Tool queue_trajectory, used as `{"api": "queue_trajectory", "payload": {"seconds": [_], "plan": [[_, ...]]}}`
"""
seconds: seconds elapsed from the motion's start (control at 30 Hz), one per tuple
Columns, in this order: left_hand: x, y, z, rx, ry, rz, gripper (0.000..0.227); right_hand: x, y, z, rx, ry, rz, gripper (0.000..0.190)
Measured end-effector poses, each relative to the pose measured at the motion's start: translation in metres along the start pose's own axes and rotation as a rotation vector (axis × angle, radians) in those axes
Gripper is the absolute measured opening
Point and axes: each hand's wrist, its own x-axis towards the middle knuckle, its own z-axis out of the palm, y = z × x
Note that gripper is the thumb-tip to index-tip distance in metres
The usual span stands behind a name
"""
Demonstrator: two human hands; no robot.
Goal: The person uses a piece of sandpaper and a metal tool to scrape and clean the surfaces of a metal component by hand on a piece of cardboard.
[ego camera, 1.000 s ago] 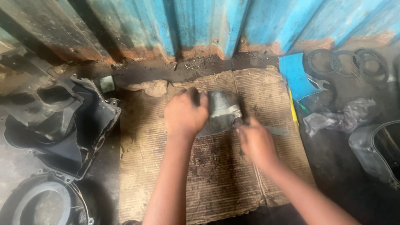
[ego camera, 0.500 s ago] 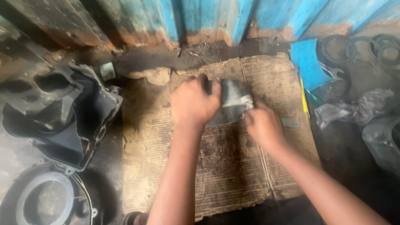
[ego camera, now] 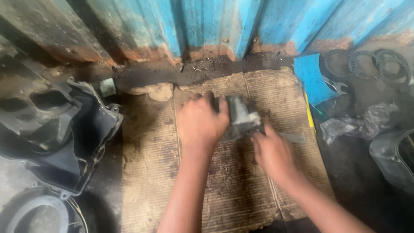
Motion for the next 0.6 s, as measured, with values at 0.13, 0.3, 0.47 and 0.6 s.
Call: {"api": "queue_trajectory", "payload": {"seconds": [0.13,0.3,0.47,0.6], "plan": [[-0.004,0.003,0.004,0.005,0.172,0.051,0.041,0.007,0.0,0.004,-0.186,0.002,0.014,0.016],[0.0,0.0,0.005,-0.05,0.147,0.065,0.037,-0.001,-0.003,-0.002,-0.243,-0.034,-0.053,0.029],[-0.003,0.001,0.005,-0.009,0.135,0.057,0.038,0.0,-0.008,-0.008,-0.231,-0.162,0.033,0.027],[0.001,-0.012,0.003,-0.112,0.107,-0.013,0.039,-0.004,0.002,-0.023,-0.193,-0.209,0.121,0.029]]}}
